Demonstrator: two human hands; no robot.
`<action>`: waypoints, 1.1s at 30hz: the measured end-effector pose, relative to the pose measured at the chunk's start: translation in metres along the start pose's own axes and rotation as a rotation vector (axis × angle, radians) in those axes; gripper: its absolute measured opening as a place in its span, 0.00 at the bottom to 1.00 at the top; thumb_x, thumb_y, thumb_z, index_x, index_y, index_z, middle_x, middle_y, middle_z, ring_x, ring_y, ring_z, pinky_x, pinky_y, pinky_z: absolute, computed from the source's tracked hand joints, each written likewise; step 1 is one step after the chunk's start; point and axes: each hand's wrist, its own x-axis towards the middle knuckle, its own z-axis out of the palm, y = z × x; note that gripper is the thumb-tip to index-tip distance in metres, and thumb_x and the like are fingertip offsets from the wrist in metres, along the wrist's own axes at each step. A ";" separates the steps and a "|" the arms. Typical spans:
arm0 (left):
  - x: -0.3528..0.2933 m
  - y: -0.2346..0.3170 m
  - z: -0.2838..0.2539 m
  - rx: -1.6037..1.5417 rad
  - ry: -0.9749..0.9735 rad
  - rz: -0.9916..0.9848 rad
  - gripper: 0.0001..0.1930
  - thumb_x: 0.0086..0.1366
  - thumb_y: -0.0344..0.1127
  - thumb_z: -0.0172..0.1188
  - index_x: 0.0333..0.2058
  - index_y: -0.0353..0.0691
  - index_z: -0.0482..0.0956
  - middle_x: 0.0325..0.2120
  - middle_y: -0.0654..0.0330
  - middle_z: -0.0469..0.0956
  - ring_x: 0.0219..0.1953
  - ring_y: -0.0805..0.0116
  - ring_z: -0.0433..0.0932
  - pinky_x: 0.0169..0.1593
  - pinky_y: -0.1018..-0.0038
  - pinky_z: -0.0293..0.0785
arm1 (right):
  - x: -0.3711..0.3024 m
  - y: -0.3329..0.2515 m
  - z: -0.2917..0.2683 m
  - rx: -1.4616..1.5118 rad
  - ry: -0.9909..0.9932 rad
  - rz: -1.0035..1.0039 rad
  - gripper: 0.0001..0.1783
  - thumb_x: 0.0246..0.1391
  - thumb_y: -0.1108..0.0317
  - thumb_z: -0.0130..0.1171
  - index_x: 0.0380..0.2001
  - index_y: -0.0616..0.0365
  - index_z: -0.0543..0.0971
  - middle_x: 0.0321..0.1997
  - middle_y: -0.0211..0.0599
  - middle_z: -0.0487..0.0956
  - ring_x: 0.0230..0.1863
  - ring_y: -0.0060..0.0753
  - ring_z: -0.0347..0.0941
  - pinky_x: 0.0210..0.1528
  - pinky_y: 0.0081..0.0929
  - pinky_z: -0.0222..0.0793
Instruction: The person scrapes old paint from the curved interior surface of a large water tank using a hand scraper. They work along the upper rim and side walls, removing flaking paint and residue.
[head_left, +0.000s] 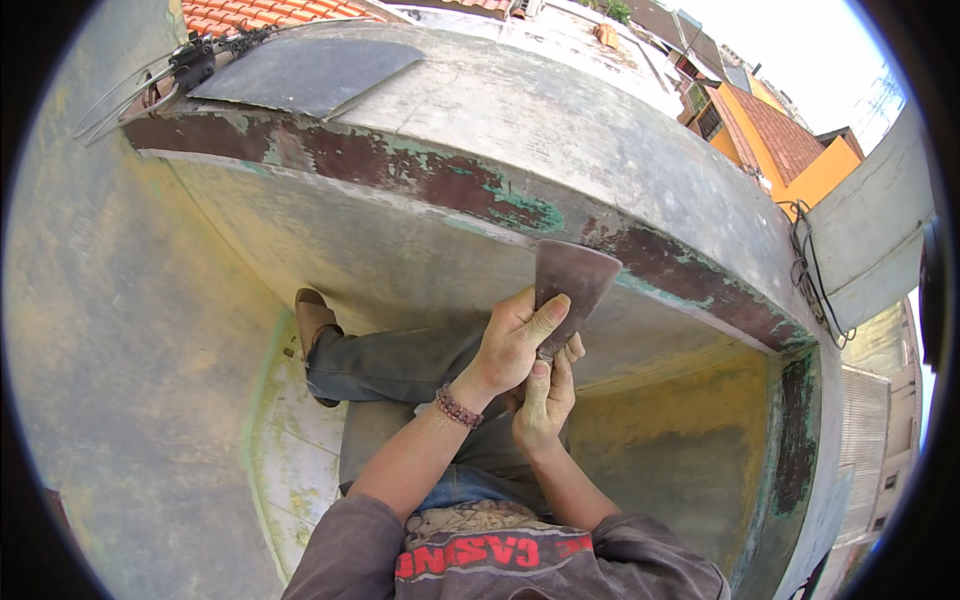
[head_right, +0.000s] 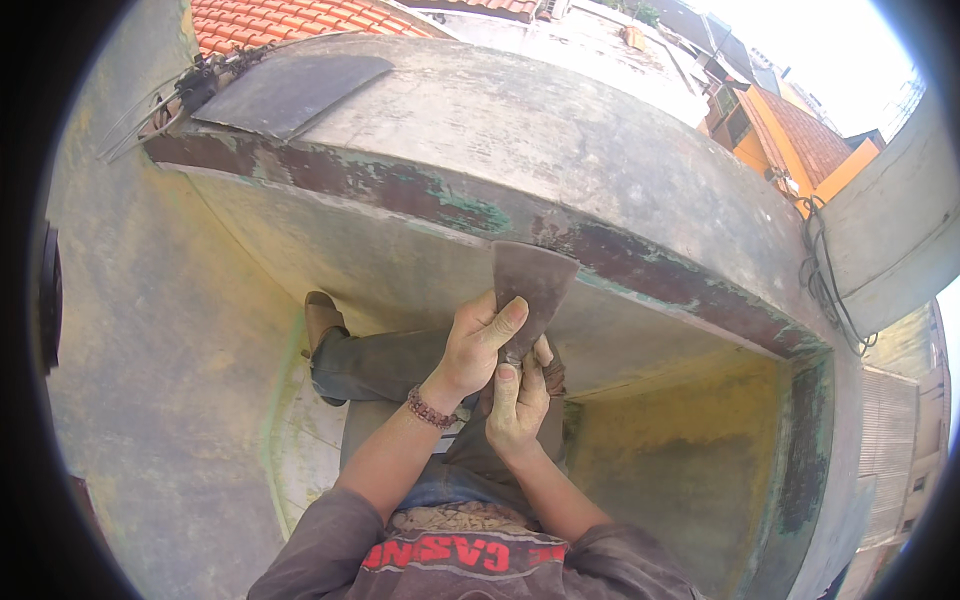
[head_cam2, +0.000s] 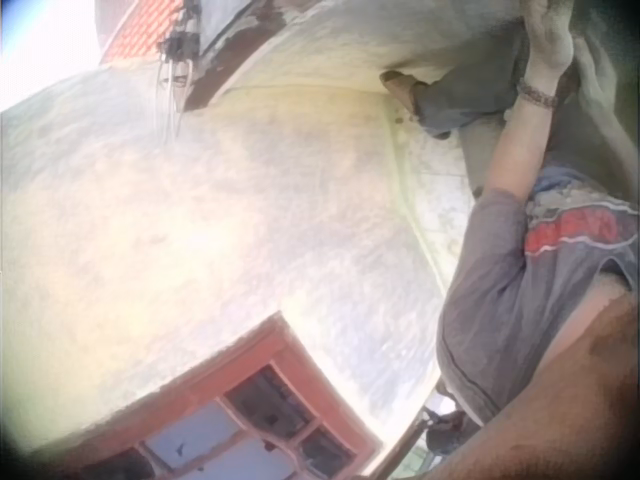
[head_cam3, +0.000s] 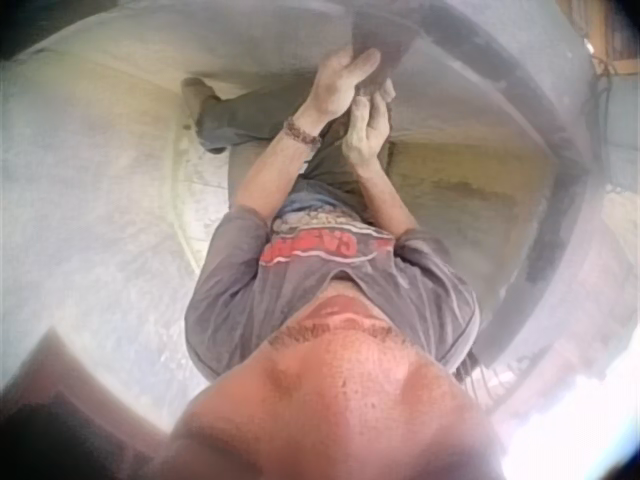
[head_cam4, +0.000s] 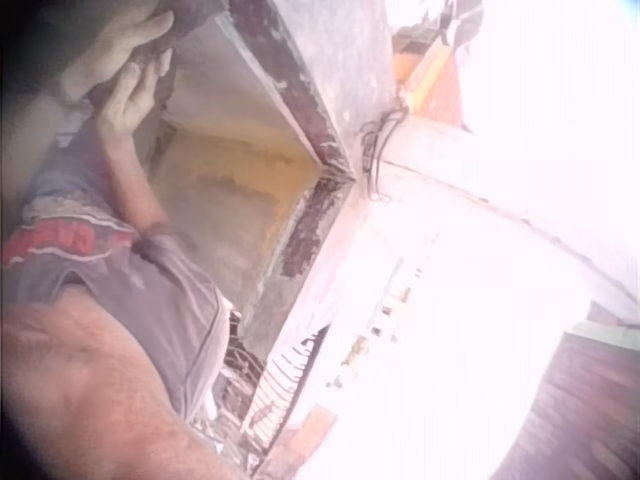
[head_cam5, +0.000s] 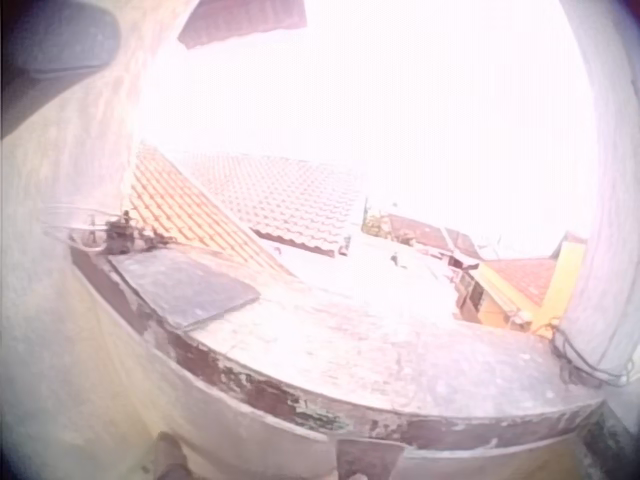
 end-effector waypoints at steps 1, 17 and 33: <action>0.003 -0.004 -0.001 -0.022 -0.015 0.007 0.17 0.71 0.47 0.51 0.36 0.36 0.73 0.22 0.59 0.79 0.23 0.74 0.77 0.28 0.78 0.73 | 0.002 0.001 -0.008 -0.104 0.010 0.015 0.23 0.66 0.71 0.43 0.60 0.74 0.62 0.61 0.45 0.67 0.59 0.31 0.63 0.61 0.28 0.57; -0.015 0.003 0.008 -0.066 0.192 0.053 0.17 0.71 0.46 0.52 0.35 0.35 0.73 0.24 0.56 0.80 0.24 0.72 0.79 0.29 0.77 0.75 | 0.001 -0.008 -0.013 -0.418 -0.019 -0.180 0.25 0.63 0.61 0.54 0.56 0.68 0.66 0.34 0.30 0.75 0.24 0.14 0.66 0.27 0.15 0.64; -0.018 -0.008 0.010 -0.012 0.297 0.170 0.16 0.71 0.41 0.51 0.39 0.30 0.74 0.30 0.49 0.81 0.29 0.60 0.83 0.33 0.69 0.80 | 0.010 -0.040 -0.024 -0.659 -0.007 -0.084 0.18 0.50 0.69 0.67 0.41 0.69 0.75 0.30 0.43 0.80 0.32 0.28 0.75 0.36 0.25 0.71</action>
